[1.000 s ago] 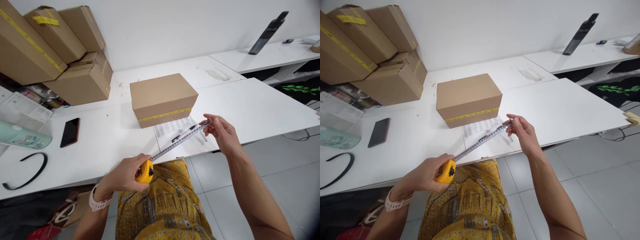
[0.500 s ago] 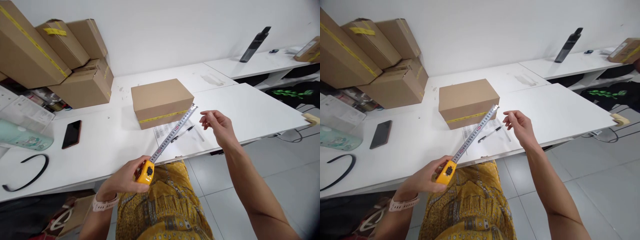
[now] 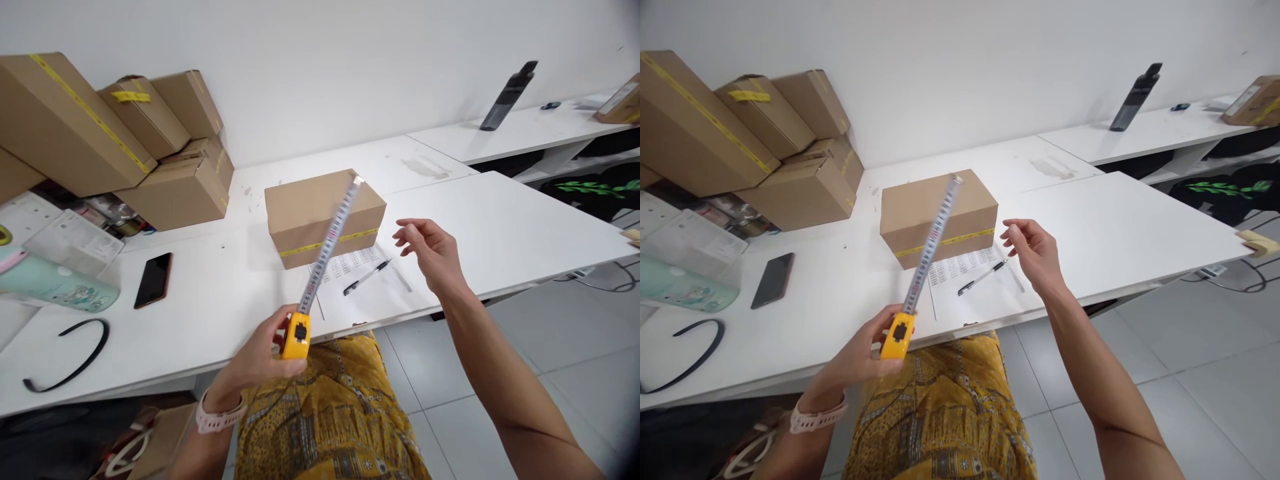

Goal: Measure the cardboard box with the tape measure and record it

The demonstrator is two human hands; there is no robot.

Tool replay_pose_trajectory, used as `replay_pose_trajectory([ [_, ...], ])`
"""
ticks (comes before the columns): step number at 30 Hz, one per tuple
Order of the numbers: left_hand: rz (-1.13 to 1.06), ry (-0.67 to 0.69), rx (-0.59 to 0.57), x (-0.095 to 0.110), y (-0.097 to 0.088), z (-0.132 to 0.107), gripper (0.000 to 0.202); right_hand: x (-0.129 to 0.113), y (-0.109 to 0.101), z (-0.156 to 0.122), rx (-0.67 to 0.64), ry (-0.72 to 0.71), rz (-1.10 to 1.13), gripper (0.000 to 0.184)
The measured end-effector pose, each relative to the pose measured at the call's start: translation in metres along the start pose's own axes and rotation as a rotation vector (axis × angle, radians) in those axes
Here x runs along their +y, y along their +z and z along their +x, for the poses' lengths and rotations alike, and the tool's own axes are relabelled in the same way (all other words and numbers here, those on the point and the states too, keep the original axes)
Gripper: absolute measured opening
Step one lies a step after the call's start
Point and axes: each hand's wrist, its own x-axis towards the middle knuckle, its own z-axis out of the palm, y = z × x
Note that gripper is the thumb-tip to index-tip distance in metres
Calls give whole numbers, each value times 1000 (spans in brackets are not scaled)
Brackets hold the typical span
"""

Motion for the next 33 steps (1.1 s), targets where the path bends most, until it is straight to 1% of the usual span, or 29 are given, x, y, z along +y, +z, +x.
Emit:
replay_pose_trajectory([
  [2, -109, 51, 192, -5, 2, 12, 77, 9, 2, 15, 38, -76, -126, 43],
  [3, -166, 79, 295, -8, 1, 20, 80, 16, 4, 24, 48, -90, -178, 47],
  [5, -272, 124, 454, -14, -4, 38, 81, 31, 9, 40, 26, -57, -224, 60],
  [6, -318, 138, 495, -16, -9, 47, 79, 37, 13, 47, -11, -21, -214, 66],
  [8, -383, 156, 509, -14, -21, 63, 72, 45, 20, 58, -113, 26, -168, 73],
  [10, -403, 176, 487, -6, -35, 75, 67, 43, 28, 66, -187, 3, -175, 75],
  [11, -404, 195, 487, -1, -43, 79, 65, 38, 31, 70, -189, -33, -214, 76],
  [13, -399, 243, 501, 14, -61, 88, 63, 25, 37, 84, -129, -132, -322, 75],
  [16, -397, 290, 499, 38, -87, 102, 61, 6, 44, 115, -7, -274, -426, 60],
  [18, -388, 301, 508, 52, -98, 109, 58, -1, 49, 139, 38, -342, -462, 48],
  [19, -385, 316, 525, 59, -99, 111, 57, -4, 52, 150, 43, -373, -480, 43],
  [20, -389, 337, 541, 64, -96, 111, 58, -6, 55, 160, 32, -402, -492, 37],
  [21, -400, 357, 542, 67, -90, 110, 58, -7, 58, 167, 10, -430, -494, 32],
  [22, -417, 370, 519, 69, -82, 107, 58, -9, 61, 173, -18, -458, -487, 27],
  [23, -442, 365, 468, 68, -70, 104, 58, -10, 63, 176, -46, -482, -473, 23],
  [24, -470, 340, 390, 66, -57, 101, 56, -12, 65, 178, -70, -504, -458, 21],
  [26, -525, 259, 234, 56, -31, 96, 55, -14, 68, 178, -88, -534, -445, 20],
  [28, -582, 188, 147, 44, -8, 95, 56, -15, 68, 177, -86, -546, -458, 19],
  [30, -632, 140, 117, 33, 7, 95, 57, -15, 67, 177, -87, -541, -472, 19],
  [33, -680, 97, 100, 21, 18, 94, 57, -16, 66, 178, -91, -523, -483, 18],
])
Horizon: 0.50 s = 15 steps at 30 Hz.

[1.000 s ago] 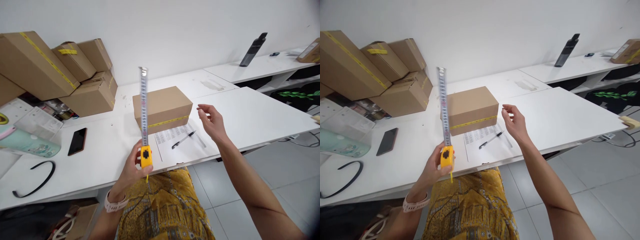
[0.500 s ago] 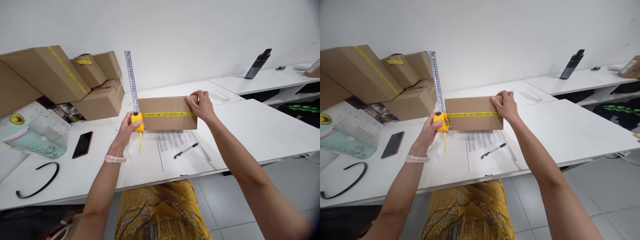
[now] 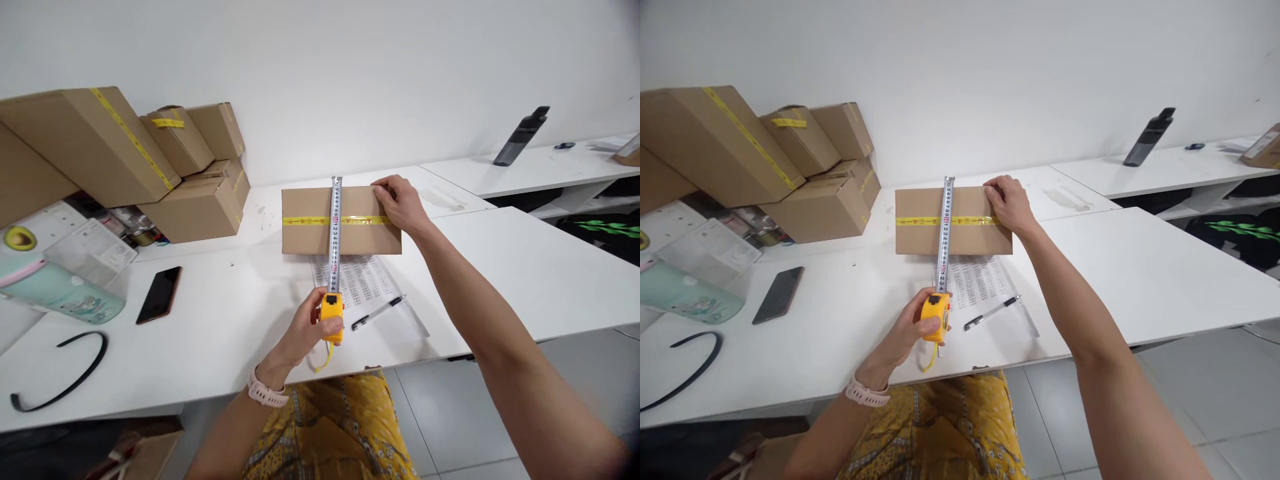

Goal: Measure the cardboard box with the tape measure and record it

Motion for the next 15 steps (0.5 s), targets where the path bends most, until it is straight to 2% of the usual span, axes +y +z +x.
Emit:
replay_pose_trajectory([
  [8, -76, -50, -26, -16, 1, -7, 59, 1, 1, 3, -15, 18, -12, 18],
  [15, -104, -89, -24, -24, -2, 3, 57, 4, 3, 0, -31, -35, -51, 33],
])
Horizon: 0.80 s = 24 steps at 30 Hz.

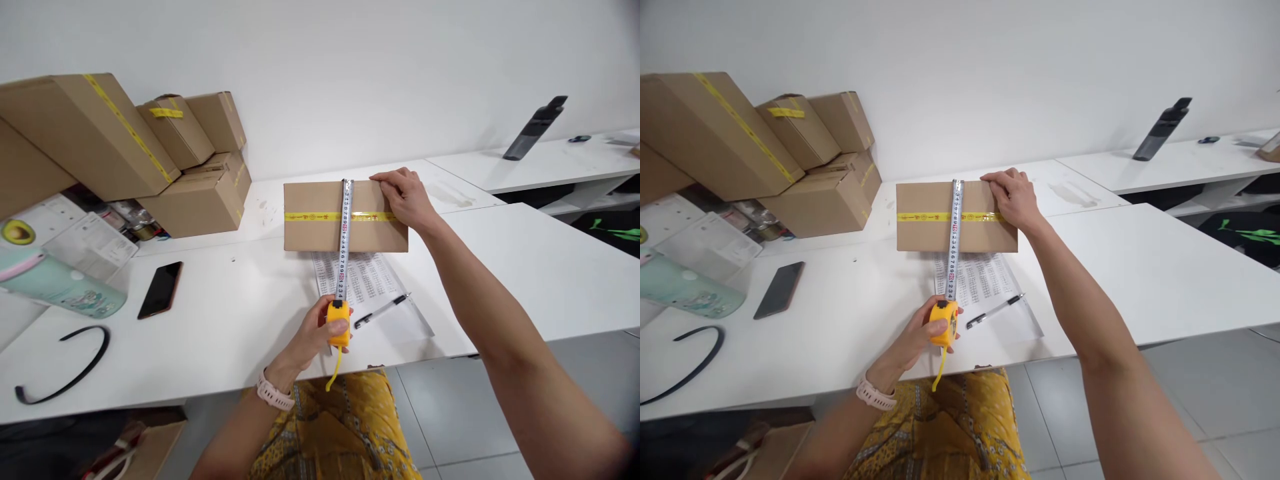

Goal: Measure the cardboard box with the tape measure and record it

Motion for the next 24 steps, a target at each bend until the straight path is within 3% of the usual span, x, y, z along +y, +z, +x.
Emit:
replay_pose_trajectory([
  [5, 33, -29, 23, 1, 2, 1, 57, 1, 0, -3, -12, -9, 10, 33],
  [10, 131, 93, 83, 15, -3, -28, 69, 9, 1, 0, -26, -30, -14, 40],
  [12, 284, 182, 191, 25, -16, -47, 70, 10, 1, 0, -39, -39, -26, 44],
  [15, 762, 233, 513, 39, -45, -73, 74, 4, -2, -7, -48, -36, -43, 47],
  [17, 1174, 168, 738, 46, -64, -87, 77, -6, -7, -20, -50, -38, -45, 46],
  [19, 1495, 13, 869, 50, -79, -98, 74, -19, -14, -37, -59, -51, -39, 44],
  [21, 1652, -181, 907, 52, -86, -103, 66, -31, -22, -56, -70, -66, -46, 40],
  [24, 1710, -393, 915, 53, -89, -102, 58, -44, -32, -90, -89, -81, -99, 35],
])
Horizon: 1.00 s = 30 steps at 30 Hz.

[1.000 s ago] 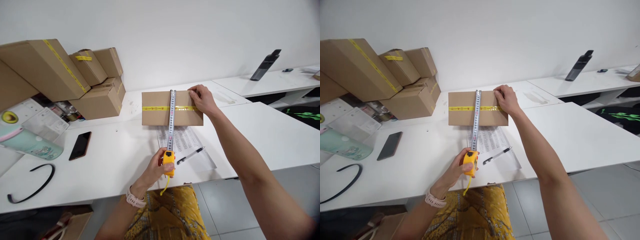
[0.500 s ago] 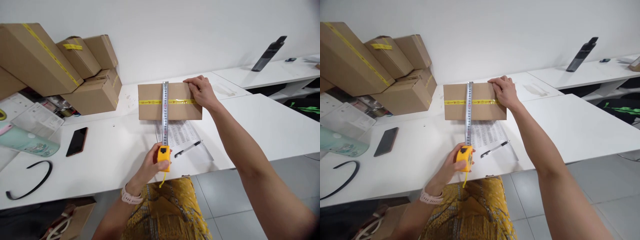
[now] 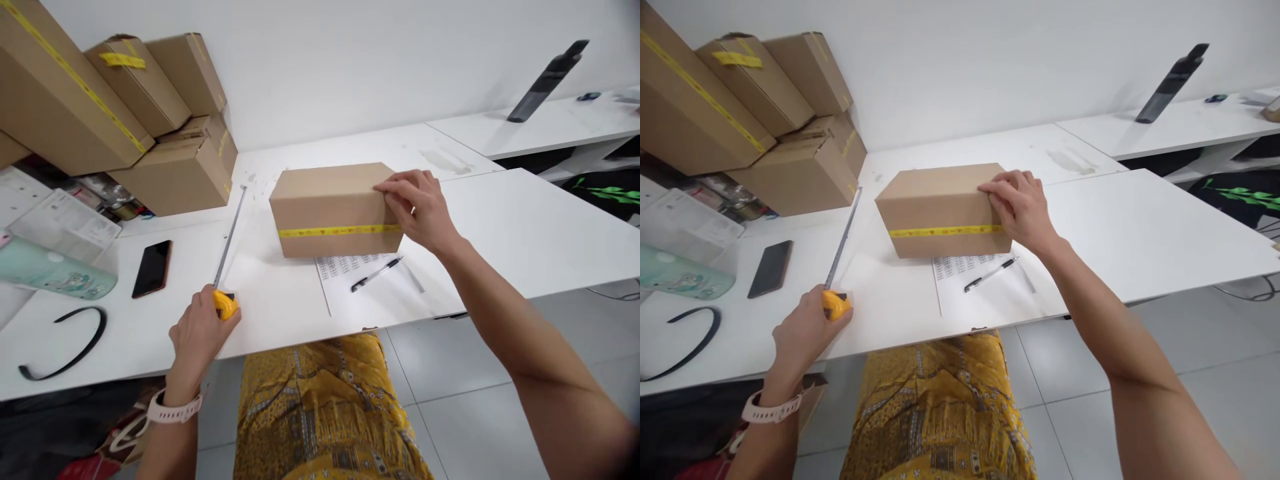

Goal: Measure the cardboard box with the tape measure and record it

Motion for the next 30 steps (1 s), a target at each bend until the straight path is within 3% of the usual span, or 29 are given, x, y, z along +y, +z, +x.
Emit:
replay_pose_trajectory([
  [5, 24, -39, -64, -1, 2, 12, 57, -2, -4, -70, 73, 40, -229, 24],
  [7, 35, 7, -68, -3, 4, 17, 61, 2, -2, -96, -34, -33, -308, 21],
  [10, 37, 141, 105, 5, 7, 17, 72, 6, 6, -116, -298, -214, -448, 29],
  [13, -186, 378, 257, 44, 15, 2, 63, 6, 14, -113, -479, -343, -592, 40],
  [16, -528, 780, 128, 103, 32, -21, 43, 5, 20, -102, -609, -433, -653, 32],
  [18, -604, 964, -8, 138, 46, -31, 41, 6, 20, -98, -647, -461, -641, 31],
  [21, -582, 1053, -152, 164, 58, -32, 50, 15, 13, -101, -602, -456, -559, 30],
  [24, -542, 1059, -245, 163, 56, -23, 65, 28, 1, -109, -486, -372, -474, 26],
  [27, -566, 1056, -285, 161, 51, -15, 80, 41, -10, -117, -380, -196, -405, 27],
  [30, -533, 1112, -301, 167, 54, -14, 81, 43, -13, -126, -237, 7, -277, 24],
])
